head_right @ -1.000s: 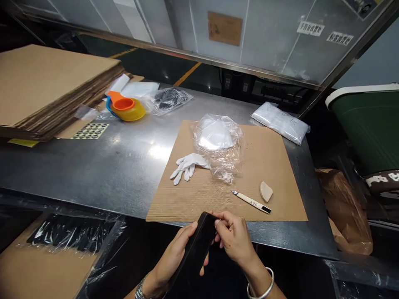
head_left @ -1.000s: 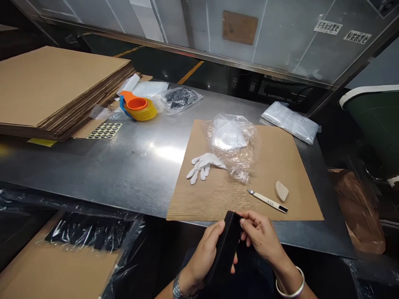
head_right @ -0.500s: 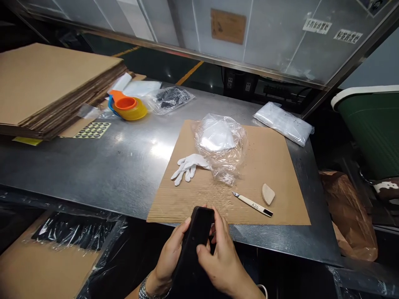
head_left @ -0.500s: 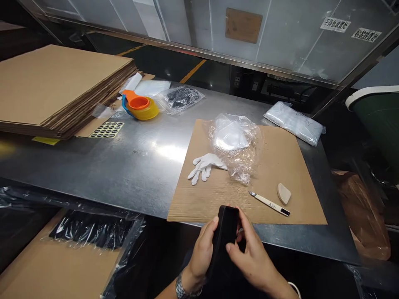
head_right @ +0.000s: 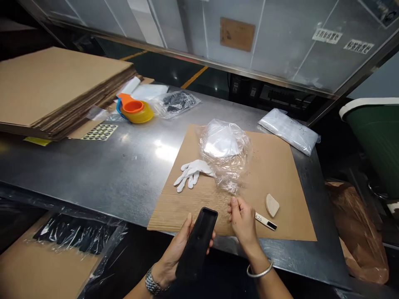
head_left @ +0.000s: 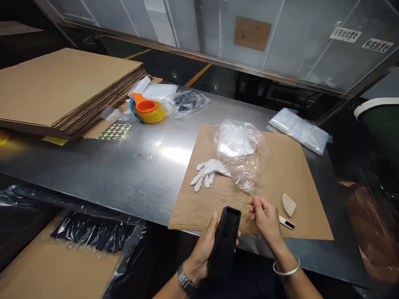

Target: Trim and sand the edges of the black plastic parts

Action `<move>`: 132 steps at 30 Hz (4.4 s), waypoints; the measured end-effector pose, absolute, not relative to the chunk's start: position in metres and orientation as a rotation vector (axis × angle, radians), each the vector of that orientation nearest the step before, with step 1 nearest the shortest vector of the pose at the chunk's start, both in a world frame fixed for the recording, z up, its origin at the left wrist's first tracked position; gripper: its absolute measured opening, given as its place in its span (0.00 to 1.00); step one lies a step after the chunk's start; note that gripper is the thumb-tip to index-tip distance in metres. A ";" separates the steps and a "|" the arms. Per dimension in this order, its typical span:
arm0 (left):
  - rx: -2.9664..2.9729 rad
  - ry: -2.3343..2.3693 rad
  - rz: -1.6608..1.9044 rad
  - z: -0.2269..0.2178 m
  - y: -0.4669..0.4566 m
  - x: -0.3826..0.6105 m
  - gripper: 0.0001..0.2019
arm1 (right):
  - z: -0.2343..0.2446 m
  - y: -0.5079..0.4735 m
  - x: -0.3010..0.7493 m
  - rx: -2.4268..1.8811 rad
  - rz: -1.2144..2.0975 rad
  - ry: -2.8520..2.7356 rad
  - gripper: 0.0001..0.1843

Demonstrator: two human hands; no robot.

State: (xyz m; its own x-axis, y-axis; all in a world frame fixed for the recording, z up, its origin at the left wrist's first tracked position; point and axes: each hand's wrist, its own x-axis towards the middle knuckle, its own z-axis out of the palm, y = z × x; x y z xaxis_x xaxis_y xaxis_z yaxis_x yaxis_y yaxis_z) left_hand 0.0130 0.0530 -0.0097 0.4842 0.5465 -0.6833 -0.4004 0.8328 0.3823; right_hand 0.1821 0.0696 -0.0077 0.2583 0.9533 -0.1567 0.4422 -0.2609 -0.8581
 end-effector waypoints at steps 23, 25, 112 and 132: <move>1.278 1.437 1.071 -0.054 0.105 0.040 0.22 | -0.032 0.283 0.210 -1.764 0.647 -1.966 0.16; 1.324 1.431 1.097 -0.049 0.111 0.040 0.20 | -0.033 0.285 0.217 -1.748 0.715 -1.921 0.16; 2.249 1.788 0.924 -0.055 0.083 -0.013 0.11 | -0.038 -0.003 0.176 -1.772 1.052 -1.552 0.18; 2.387 1.490 0.776 -0.047 0.052 -0.006 0.12 | -0.055 -0.020 0.151 -2.045 0.854 -1.448 0.12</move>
State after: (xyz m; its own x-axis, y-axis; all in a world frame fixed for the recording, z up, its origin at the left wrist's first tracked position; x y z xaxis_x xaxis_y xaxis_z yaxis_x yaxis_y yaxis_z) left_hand -0.0063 0.0520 -0.0468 0.3460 0.8832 0.3167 0.7658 -0.4608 0.4485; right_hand 0.1506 -0.0202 -0.0554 0.2418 0.9475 -0.2091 0.6411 -0.3178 -0.6986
